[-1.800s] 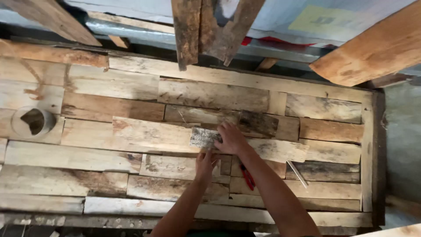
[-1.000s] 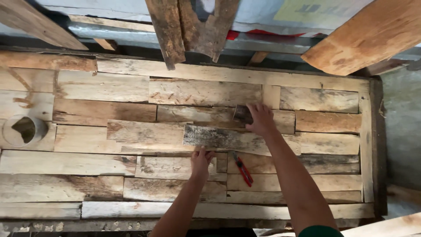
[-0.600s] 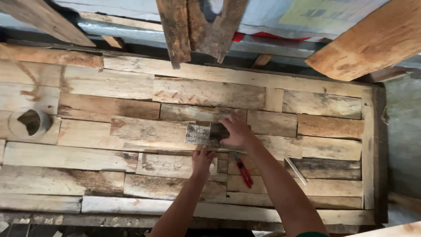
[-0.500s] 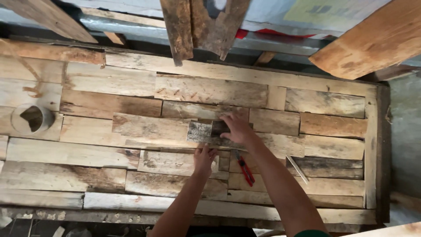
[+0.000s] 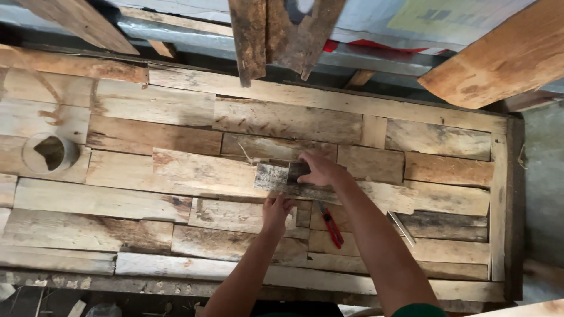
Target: Arranging and fitting thin wood planks onto a wooden base.
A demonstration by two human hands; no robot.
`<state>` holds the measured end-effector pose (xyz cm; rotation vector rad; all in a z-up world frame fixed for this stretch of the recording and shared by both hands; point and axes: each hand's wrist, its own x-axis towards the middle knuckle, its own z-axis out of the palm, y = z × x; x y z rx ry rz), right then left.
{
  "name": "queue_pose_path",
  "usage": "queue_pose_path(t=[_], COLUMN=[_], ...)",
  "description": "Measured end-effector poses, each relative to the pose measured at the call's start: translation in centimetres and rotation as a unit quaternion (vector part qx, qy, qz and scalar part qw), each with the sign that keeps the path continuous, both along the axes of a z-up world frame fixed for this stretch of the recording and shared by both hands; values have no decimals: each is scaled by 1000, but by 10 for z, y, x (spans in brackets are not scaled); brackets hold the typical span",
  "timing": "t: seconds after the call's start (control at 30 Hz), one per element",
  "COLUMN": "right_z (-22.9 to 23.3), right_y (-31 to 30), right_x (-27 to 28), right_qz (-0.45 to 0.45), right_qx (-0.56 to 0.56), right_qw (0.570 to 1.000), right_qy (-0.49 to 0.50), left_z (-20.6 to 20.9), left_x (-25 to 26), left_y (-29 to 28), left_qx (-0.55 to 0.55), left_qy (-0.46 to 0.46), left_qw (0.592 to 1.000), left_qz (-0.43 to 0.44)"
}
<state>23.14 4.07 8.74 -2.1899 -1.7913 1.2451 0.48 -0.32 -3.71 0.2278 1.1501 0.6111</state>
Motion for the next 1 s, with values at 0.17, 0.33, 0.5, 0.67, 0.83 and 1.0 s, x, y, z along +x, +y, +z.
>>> queue_pose_path(t=[0.17, 0.33, 0.5, 0.67, 0.83, 1.0], right_z=[23, 64, 69, 88, 64, -3], right_y=[-2, -4, -18, -34, -48, -64], right_x=[-3, -8, -9, -61, -120, -146], right_qz=[-2, -23, -52, -40, -12, 1], right_qx=[14, -35, 2, -12, -56, -77], right_qw=[1000, 999, 997, 995, 994, 995], right_qy=[17, 34, 61, 96, 92, 59], left_z=[1, 82, 108, 69, 47, 20], left_x=[-5, -8, -26, -74, -121, -143], left_y=[-6, 0, -7, -30, -60, -71], left_qx=[35, 48, 152, 115, 127, 74], left_qy=[-2, 63, 75, 97, 84, 116], left_qw=[999, 993, 982, 989, 986, 987], left_qz=[-18, -90, -82, 0, 64, 77])
